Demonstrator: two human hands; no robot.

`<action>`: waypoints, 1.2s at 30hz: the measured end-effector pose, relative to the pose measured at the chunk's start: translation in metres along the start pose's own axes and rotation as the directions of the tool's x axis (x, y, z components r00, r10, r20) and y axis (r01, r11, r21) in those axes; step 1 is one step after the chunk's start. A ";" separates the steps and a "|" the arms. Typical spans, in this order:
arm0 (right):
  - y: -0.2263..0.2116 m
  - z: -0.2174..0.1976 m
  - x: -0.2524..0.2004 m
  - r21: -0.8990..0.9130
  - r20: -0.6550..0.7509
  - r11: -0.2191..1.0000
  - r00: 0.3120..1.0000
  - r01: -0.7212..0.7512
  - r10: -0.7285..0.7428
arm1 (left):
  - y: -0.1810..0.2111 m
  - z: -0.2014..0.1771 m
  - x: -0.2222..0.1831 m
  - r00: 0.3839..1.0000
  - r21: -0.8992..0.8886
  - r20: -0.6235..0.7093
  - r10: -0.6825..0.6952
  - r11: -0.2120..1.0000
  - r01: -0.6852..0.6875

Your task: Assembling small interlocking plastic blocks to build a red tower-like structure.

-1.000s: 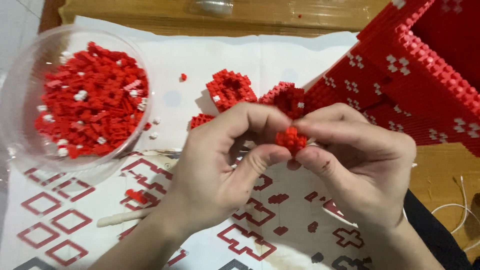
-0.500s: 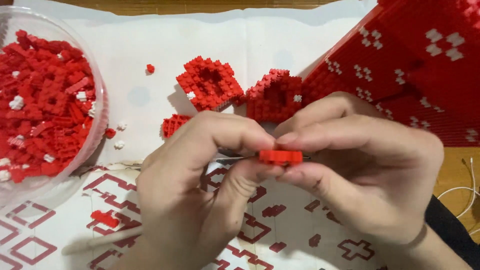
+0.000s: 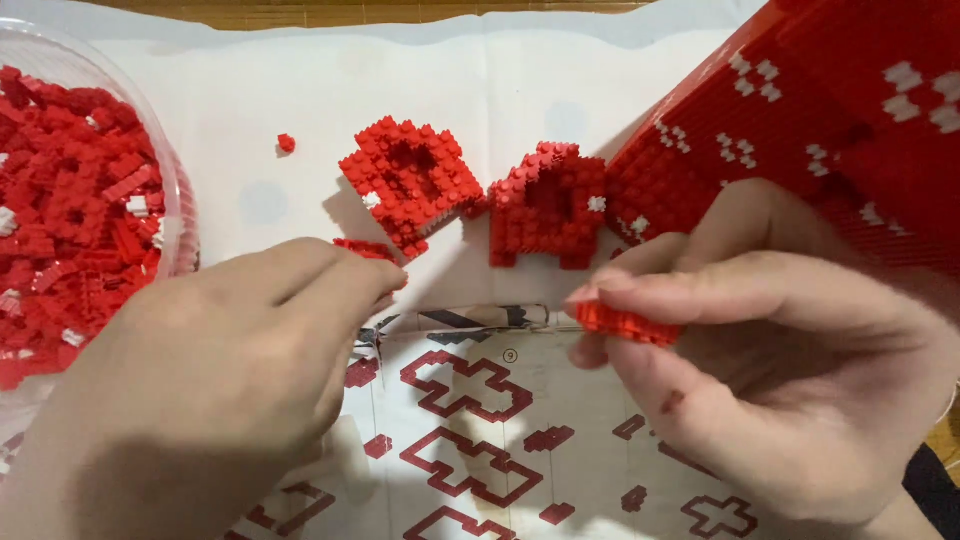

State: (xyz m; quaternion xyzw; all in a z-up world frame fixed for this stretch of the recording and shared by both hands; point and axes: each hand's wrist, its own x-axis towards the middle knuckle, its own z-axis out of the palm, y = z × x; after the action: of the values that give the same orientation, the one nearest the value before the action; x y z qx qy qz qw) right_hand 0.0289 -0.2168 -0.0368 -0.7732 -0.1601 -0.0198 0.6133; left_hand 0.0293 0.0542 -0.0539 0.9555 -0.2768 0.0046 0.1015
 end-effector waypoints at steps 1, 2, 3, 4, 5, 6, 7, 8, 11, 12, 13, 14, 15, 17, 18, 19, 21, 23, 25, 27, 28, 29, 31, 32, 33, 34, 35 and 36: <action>-0.002 0.002 0.002 -0.074 0.011 0.997 1.000 0.005 -0.005 | 0.001 -0.001 0.001 0.985 0.026 0.157 -0.070 0.997 0.067; -0.004 0.004 0.004 -0.148 0.023 0.989 1.000 0.012 -0.008 | 0.002 -0.002 0.001 0.941 0.065 0.307 -0.145 0.989 0.131; -0.006 0.005 0.006 -0.148 0.024 0.989 1.000 0.012 -0.008 | 0.003 -0.001 0.003 0.941 0.064 0.306 -0.145 0.989 0.132; -0.007 0.007 0.007 -0.222 0.038 0.975 0.999 0.019 -0.011 | 0.004 -0.001 0.005 0.913 0.088 0.362 -0.185 0.982 0.165; -0.009 0.008 0.009 -0.293 0.052 0.956 0.999 0.027 -0.012 | 0.005 -0.001 0.007 0.880 0.115 0.417 -0.226 0.974 0.196; -0.009 0.009 0.009 -0.293 0.053 0.956 0.999 0.026 -0.011 | 0.006 -0.004 0.010 0.880 0.114 0.418 -0.227 0.974 0.197; -0.009 0.010 0.009 -0.258 0.047 0.966 0.999 -0.008 0.021 | 0.007 -0.007 0.013 0.860 0.089 0.433 -0.270 0.962 0.258; -0.010 0.010 0.009 -0.222 0.042 0.974 0.998 -0.043 0.054 | 0.008 -0.010 0.016 0.837 0.065 0.450 -0.312 0.946 0.318; -0.006 0.007 0.003 -0.079 -0.003 0.988 0.992 -0.129 0.130 | 0.000 0.000 0.005 0.935 -0.043 0.277 -0.222 0.969 0.243; -0.003 0.006 0.001 -0.080 -0.001 0.989 0.992 -0.128 0.128 | 0.006 -0.005 0.012 0.935 -0.043 0.276 -0.224 0.969 0.245; -0.001 0.004 -0.001 -0.010 -0.014 0.992 0.992 -0.128 0.128 | 0.012 -0.009 0.019 0.825 0.040 0.454 -0.337 0.933 0.359; 0.002 0.003 -0.003 0.061 -0.028 0.990 0.991 -0.127 0.129 | 0.018 -0.013 0.026 0.669 0.148 0.598 -0.442 0.881 0.450; 0.002 0.003 -0.003 0.060 -0.028 0.990 0.991 -0.130 0.132 | 0.018 -0.012 0.025 0.668 0.147 0.600 -0.441 0.881 0.450; 0.002 0.002 -0.002 -0.008 -0.034 0.990 0.990 -0.139 0.139 | 0.018 -0.010 0.024 0.680 0.107 0.630 -0.375 0.909 0.402; 0.001 0.004 -0.001 -0.008 -0.033 0.990 0.990 -0.141 0.140 | 0.020 -0.012 0.027 0.679 0.107 0.631 -0.375 0.909 0.402; 0.000 0.006 0.000 -0.028 -0.033 0.992 0.992 -0.123 0.123 | 0.022 -0.015 0.030 0.633 0.149 0.659 -0.406 0.895 0.420; -0.001 0.008 0.003 -0.047 -0.032 0.993 0.994 -0.107 0.105 | 0.024 -0.019 0.034 0.584 0.191 0.684 -0.438 0.880 0.436; 0.000 0.008 0.005 -0.102 -0.036 0.991 0.996 -0.087 0.083 | 0.025 -0.021 0.035 0.536 0.246 0.673 -0.509 0.838 0.487; -0.001 0.009 0.005 -0.107 -0.044 0.989 0.994 -0.101 0.097 | 0.016 -0.009 0.016 0.701 0.193 0.563 -0.438 0.894 0.404; -0.002 0.010 0.006 -0.112 -0.051 0.987 0.993 -0.116 0.110 | 0.009 -0.003 0.008 0.834 0.158 0.428 -0.347 0.938 0.309; -0.003 0.010 0.006 -0.120 -0.063 0.983 0.990 -0.136 0.130 | 0.006 -0.005 0.008 0.864 0.045 0.402 -0.302 0.949 0.311; -0.003 0.011 0.006 -0.127 -0.074 0.980 0.986 -0.156 0.148 | 0.003 -0.006 0.008 0.893 -0.069 0.367 -0.261 0.950 0.306; -0.005 0.012 0.007 -0.133 -0.084 0.975 0.982 -0.177 0.167 | 0.004 -0.003 0.006 0.946 -0.075 0.220 -0.236 0.963 0.258; -0.006 0.013 0.007 -0.139 -0.094 0.970 0.978 -0.197 0.185 | 0.004 -0.001 0.006 0.976 -0.071 0.067 -0.206 0.975 0.211; -0.006 0.014 0.008 -0.139 -0.094 0.971 0.978 -0.197 0.185 | 0.003 0.000 0.005 0.976 -0.071 0.068 -0.206 0.975 0.211; -0.006 0.014 0.008 -0.093 -0.082 0.974 0.976 -0.207 0.200 | 0.001 0.001 0.005 0.981 -0.138 0.092 -0.169 0.974 0.180; -0.007 0.014 0.008 -0.049 -0.070 0.975 0.974 -0.218 0.214 | -0.001 0.002 0.005 0.985 -0.207 0.112 -0.129 0.967 0.150; -0.006 0.013 0.008 -0.049 -0.070 0.975 0.974 -0.219 0.215 | 0.000 0.002 0.006 0.985 -0.208 0.113 -0.128 0.967 0.150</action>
State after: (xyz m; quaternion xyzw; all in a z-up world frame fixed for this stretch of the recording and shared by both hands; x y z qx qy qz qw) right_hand 0.0325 -0.2010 -0.0327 -0.8021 -0.0544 0.0181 0.5945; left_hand 0.0341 0.0510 -0.0558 0.9550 -0.2127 -0.0796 0.1907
